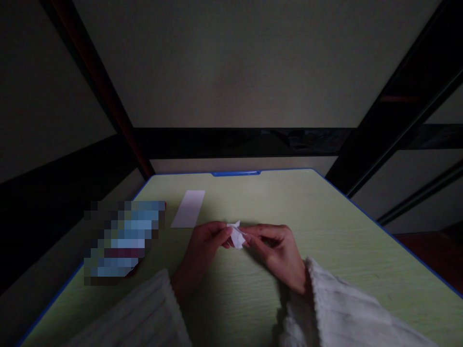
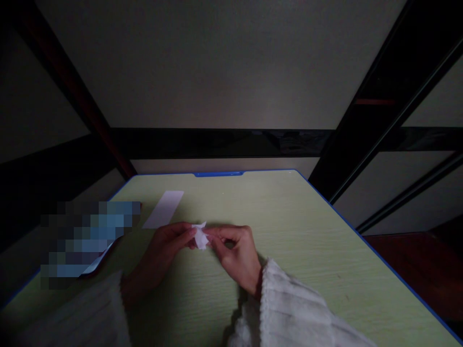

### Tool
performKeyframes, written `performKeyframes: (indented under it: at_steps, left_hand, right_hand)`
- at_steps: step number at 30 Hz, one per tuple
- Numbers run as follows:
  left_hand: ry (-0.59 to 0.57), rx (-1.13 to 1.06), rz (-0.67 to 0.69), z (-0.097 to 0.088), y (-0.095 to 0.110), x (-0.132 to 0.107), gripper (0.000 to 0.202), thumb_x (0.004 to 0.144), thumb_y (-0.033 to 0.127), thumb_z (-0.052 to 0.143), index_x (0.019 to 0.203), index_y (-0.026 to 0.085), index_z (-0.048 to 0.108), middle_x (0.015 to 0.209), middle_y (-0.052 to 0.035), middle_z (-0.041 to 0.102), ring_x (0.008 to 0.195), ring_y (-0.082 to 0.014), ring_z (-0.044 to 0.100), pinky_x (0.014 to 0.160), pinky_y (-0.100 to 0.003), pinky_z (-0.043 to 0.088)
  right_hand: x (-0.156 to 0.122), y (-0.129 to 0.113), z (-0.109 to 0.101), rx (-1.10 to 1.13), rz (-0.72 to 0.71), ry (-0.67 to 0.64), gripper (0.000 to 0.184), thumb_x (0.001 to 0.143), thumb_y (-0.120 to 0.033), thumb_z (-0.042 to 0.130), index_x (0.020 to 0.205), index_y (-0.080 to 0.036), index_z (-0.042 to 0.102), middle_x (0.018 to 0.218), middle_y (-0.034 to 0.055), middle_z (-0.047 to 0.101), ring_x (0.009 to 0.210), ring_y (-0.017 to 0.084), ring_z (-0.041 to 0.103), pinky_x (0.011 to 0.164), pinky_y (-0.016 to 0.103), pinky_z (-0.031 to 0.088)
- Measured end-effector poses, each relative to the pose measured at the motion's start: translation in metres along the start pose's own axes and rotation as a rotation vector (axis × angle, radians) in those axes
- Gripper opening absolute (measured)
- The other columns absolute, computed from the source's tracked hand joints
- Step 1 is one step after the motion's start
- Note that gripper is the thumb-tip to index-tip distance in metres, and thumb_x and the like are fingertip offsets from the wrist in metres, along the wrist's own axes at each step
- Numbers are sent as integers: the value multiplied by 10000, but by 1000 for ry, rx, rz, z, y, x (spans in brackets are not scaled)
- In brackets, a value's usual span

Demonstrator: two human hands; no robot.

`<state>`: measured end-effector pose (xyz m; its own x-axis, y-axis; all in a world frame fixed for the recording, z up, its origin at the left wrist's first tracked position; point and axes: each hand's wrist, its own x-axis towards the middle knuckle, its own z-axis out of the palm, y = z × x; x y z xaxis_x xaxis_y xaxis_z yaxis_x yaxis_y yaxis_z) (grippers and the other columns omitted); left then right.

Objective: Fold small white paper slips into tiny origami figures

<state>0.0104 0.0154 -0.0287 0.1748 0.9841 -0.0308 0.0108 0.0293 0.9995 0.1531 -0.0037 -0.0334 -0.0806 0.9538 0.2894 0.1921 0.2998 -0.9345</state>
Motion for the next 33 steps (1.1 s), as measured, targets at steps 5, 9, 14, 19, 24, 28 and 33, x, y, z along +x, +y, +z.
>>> performKeyframes:
  at_steps: [5,9,14,19,24,28,33]
  left_hand:
    - [35,18,20,1,-1,0,165,627,176,533,470,148,574,453,26,557,485,-102,491,524,-202,388]
    - [78,45,63,2,2,-1,201,625,171,525,424,159,536,441,35,536,486,-106,490,525,-203,393]
    - [111,11,53,4,1,-2,169,621,162,530,454,154,548,437,39,535,484,-101,487,527,-201,393]
    - [-5,-202,-19,5,-8,-1,61,636,191,555,615,160,603,576,23,614,555,-99,530,558,-203,413]
    - [-119,-113,-31,7,-7,-1,111,647,183,563,735,156,625,668,1,633,624,-110,543,564,-195,410]
    - [-49,16,-35,6,-4,-1,81,632,186,574,644,126,628,578,10,603,560,-104,512,539,-195,392]
    - [-41,77,-41,5,-5,-2,127,630,222,575,665,114,631,606,0,619,586,-122,517,562,-212,382]
  right_hand:
    - [0,-3,0,-97,-135,3,212,692,-96,504,771,-184,680,609,38,641,552,125,560,513,226,430]
    - [0,-4,0,-159,-221,-8,238,708,-95,472,780,-196,675,610,34,638,544,120,557,515,230,431]
    - [0,-4,-1,-216,-320,-44,250,719,-99,451,791,-193,671,635,44,637,574,129,565,550,245,449]
    - [-1,-4,-1,-154,-198,61,200,696,-104,493,740,-179,673,619,38,643,547,123,566,525,228,447]
    - [0,-1,3,-26,-45,125,149,681,-132,532,772,-145,649,671,53,661,570,132,581,542,238,466]
    - [2,0,5,-53,-62,109,126,685,-135,539,716,-153,660,673,51,650,590,129,574,530,227,449]
    - [4,0,4,-108,-125,109,133,681,-112,547,697,-163,668,655,42,618,586,117,552,509,214,426]
